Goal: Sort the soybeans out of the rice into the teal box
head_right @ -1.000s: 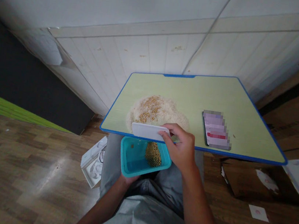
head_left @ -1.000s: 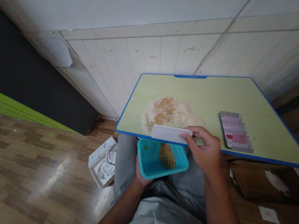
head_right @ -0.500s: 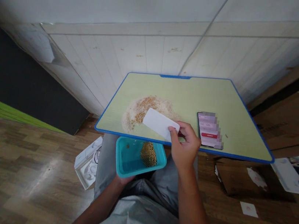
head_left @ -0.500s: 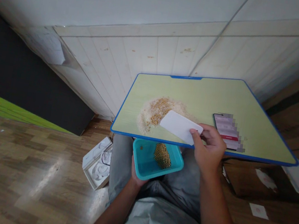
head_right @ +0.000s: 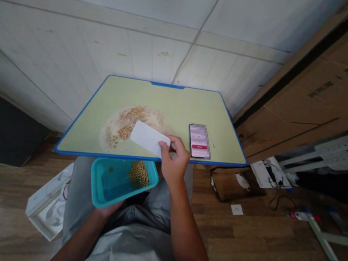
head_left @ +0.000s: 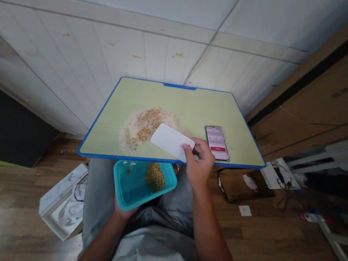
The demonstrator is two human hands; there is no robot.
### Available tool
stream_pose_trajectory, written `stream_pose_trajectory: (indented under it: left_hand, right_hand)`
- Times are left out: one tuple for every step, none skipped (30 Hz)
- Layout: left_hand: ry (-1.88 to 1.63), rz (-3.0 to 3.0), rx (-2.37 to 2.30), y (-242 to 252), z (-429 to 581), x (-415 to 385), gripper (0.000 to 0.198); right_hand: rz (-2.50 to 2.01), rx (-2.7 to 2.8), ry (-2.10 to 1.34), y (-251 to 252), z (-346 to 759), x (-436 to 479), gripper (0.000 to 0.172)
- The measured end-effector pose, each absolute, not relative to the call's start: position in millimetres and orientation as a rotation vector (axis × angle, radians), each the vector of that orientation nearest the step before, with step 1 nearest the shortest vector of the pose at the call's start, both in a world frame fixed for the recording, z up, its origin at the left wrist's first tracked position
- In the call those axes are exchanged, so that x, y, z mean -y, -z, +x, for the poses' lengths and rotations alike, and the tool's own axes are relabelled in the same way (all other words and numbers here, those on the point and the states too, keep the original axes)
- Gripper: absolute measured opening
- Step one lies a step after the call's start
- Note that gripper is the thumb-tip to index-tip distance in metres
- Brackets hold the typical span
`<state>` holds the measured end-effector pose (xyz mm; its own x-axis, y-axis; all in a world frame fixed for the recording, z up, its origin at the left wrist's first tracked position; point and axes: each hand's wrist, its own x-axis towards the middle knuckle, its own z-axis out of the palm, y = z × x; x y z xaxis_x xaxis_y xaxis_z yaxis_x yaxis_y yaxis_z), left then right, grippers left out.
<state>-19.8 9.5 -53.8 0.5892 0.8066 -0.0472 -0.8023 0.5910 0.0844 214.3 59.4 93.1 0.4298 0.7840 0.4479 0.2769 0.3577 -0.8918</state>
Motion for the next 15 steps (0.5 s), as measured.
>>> stream_pose_trajectory:
  left_hand:
    - [-0.937,0.052,-0.098,53.3,-20.0,-9.9,0.082]
    - [-0.937,0.049,-0.122,51.8,-20.3,-10.1,0.082]
    - [-0.939,0.049,-0.153,49.8,-20.4,-9.9,0.083]
    - [-0.943,0.049,-0.188,47.8,-20.4,-9.2,0.083]
    - [-0.952,0.049,-0.227,46.3,-20.1,-8.3,0.082]
    - [-0.965,0.051,-0.26,45.7,-19.6,-7.4,0.079]
    - [-0.984,0.052,-0.291,46.1,-19.1,-6.6,0.076]
    - [-1.004,0.053,-0.325,47.5,-18.7,-6.0,0.073]
    - [-1.019,0.051,-0.362,49.8,-18.4,-5.8,0.073]
    - [-1.03,0.049,-0.401,52.6,-18.5,-6.0,0.074]
    - [-1.034,0.048,-0.438,55.7,-18.9,-6.3,0.074]
    - [-1.038,0.049,-0.469,58.5,-19.5,-6.7,0.072]
    - [-1.042,0.054,-0.491,60.7,-20.1,-7.1,0.071]
    - [-1.044,0.061,-0.505,62.2,-20.6,-7.3,0.07]
    - [-1.049,0.073,-0.511,62.8,-20.9,-7.3,0.07]
  right_hand:
    - [-1.209,1.135,-0.437,-92.7,214.9,-59.4,0.013]
    - [-1.21,1.137,-0.436,-92.6,215.3,-59.3,0.013]
    - [-1.208,1.135,-0.434,-92.7,215.7,-59.2,0.013]
    - [-1.204,1.129,-0.43,-92.9,216.0,-59.1,0.013]
    - [-1.201,1.122,-0.427,-93.1,216.2,-59.0,0.013]
    - [-1.203,1.114,-0.423,-93.4,216.4,-59.0,0.013]
    - [-1.204,1.109,-0.426,-93.6,216.5,-58.9,0.013]
    - [-1.209,1.101,-0.429,-93.8,216.6,-58.8,0.013]
    - [-1.216,1.094,-0.434,-93.9,216.7,-58.7,0.014]
    - [-1.217,1.088,-0.431,-93.9,216.8,-58.6,0.014]
    - [-1.219,1.082,-0.429,-93.8,216.8,-58.5,0.014]
    - [-1.218,1.071,-0.426,-93.7,216.8,-58.4,0.014]
    - [-1.218,1.062,-0.425,-93.6,216.7,-58.4,0.014]
    - [-1.221,1.055,-0.429,-93.5,216.6,-58.4,0.014]
    - [-1.226,1.048,-0.427,-93.4,216.4,-58.5,0.014]
